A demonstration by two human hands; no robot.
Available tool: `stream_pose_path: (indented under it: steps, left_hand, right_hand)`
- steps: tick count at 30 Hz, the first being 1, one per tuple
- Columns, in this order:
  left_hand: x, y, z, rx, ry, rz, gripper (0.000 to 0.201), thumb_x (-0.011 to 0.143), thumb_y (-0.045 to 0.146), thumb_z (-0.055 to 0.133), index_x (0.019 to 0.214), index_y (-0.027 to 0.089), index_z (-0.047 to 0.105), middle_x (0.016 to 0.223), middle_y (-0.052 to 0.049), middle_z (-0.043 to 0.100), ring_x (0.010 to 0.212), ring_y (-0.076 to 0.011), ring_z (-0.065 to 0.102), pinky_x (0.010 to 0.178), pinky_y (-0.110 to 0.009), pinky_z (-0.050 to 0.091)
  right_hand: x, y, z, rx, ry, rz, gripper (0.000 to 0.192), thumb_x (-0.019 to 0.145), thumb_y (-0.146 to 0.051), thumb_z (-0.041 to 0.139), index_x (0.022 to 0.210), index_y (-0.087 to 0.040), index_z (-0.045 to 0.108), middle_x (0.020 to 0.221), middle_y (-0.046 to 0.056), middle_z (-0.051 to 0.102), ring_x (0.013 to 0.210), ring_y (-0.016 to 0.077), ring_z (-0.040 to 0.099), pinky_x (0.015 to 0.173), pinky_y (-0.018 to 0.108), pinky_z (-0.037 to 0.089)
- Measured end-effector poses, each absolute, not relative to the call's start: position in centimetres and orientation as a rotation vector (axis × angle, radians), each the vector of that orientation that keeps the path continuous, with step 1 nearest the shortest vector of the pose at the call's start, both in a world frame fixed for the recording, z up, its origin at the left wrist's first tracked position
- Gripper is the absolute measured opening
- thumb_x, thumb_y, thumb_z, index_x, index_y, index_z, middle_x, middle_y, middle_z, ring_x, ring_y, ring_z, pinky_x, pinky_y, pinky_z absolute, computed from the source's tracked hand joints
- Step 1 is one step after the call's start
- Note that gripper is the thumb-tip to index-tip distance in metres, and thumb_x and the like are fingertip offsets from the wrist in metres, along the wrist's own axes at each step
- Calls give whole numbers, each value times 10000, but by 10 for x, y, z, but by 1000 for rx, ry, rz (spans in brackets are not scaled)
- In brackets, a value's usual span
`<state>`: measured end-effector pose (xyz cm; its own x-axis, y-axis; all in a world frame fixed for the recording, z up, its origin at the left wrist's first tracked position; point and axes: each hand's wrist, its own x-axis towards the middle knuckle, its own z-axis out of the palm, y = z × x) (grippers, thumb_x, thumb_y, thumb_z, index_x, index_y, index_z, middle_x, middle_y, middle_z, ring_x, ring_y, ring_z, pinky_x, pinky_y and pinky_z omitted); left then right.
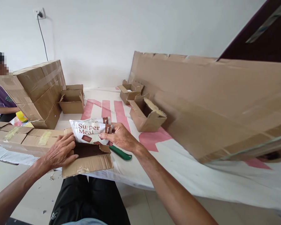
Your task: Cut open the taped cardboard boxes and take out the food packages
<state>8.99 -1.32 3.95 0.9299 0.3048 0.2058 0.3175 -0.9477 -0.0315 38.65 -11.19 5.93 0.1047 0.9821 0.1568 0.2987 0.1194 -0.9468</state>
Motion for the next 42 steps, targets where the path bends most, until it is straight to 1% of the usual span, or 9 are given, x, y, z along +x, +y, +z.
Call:
stream_pose_path:
  steps: [4, 12, 19, 24, 27, 30, 32, 37, 42]
  left_hand:
    - [83, -19, 41, -2932, -617, -487, 97, 976, 296, 569, 911, 231, 599, 1078, -143, 694, 1376, -397, 546, 957, -507, 486]
    - [61, -25, 55, -2925, -858, -415, 220, 968, 135, 460, 852, 217, 628, 898, -86, 702, 864, -261, 673, 786, -401, 508]
    - [58, -17, 87, -3237, -918, -491, 220, 922, 117, 483, 752, 226, 571, 820, -26, 671, 723, -173, 618, 675, -302, 458]
    - [61, 14, 114, -3202, -1030, -294, 151, 924, 235, 582, 809, 237, 680, 819, -17, 729, 758, -205, 664, 722, -329, 512]
    - [78, 58, 123, -2998, -1096, -443, 161, 963, 349, 638, 1005, 228, 736, 1030, -62, 783, 911, -254, 727, 853, -384, 556]
    - [113, 105, 117, -2892, -1017, -333, 496, 897, 328, 745, 1371, 230, 635, 1435, -127, 677, 1262, -333, 672, 1046, -442, 530]
    - [139, 129, 107, -2917, -969, -154, 636, 881, 318, 780, 1474, 248, 559, 1531, -132, 615, 1375, -334, 611, 1098, -428, 504]
    - [178, 168, 85, -2897, -1104, 204, 302, 902, 288, 760, 1201, 269, 720, 1212, -101, 776, 1185, -334, 711, 934, -369, 518]
    - [177, 213, 75, -2845, -1224, 225, 64, 903, 273, 722, 954, 266, 760, 1029, -69, 801, 1056, -288, 719, 792, -303, 459]
  right_hand:
    - [386, -114, 61, -1350, -1370, 901, 283, 743, -488, 873, 753, -209, 823, 742, 35, 785, 629, 184, 688, 502, 279, 571]
    - [406, -86, 66, -1278, -1176, 550, 375, 743, -568, 892, 718, -220, 754, 691, 50, 749, 586, 201, 656, 533, 337, 574]
    - [418, -38, 36, -1267, -1161, 644, 423, 696, -582, 876, 661, -200, 698, 607, 11, 681, 531, 162, 600, 515, 305, 511]
    - [411, -4, 0, -1245, -1149, 841, 333, 634, -481, 841, 680, -185, 695, 627, 2, 671, 543, 138, 557, 512, 278, 444]
    - [401, 19, -19, -1226, -1163, 883, 285, 622, -438, 801, 681, -181, 694, 654, 4, 678, 595, 146, 570, 557, 282, 449]
    - [388, 44, -33, -1199, -1180, 901, 254, 602, -407, 786, 669, -187, 678, 649, -15, 658, 627, 140, 553, 594, 277, 442]
    - [379, 58, -40, -1177, -1197, 928, 254, 611, -408, 782, 684, -189, 675, 645, -24, 647, 621, 137, 545, 593, 276, 437]
    - [372, 80, -47, -1156, -1228, 980, 285, 655, -413, 783, 805, -182, 710, 698, -12, 686, 626, 157, 589, 593, 286, 476]
    - [396, 70, -48, -1156, -1235, 922, 372, 738, -396, 804, 1041, -187, 751, 1057, 77, 783, 979, 236, 701, 855, 349, 561]
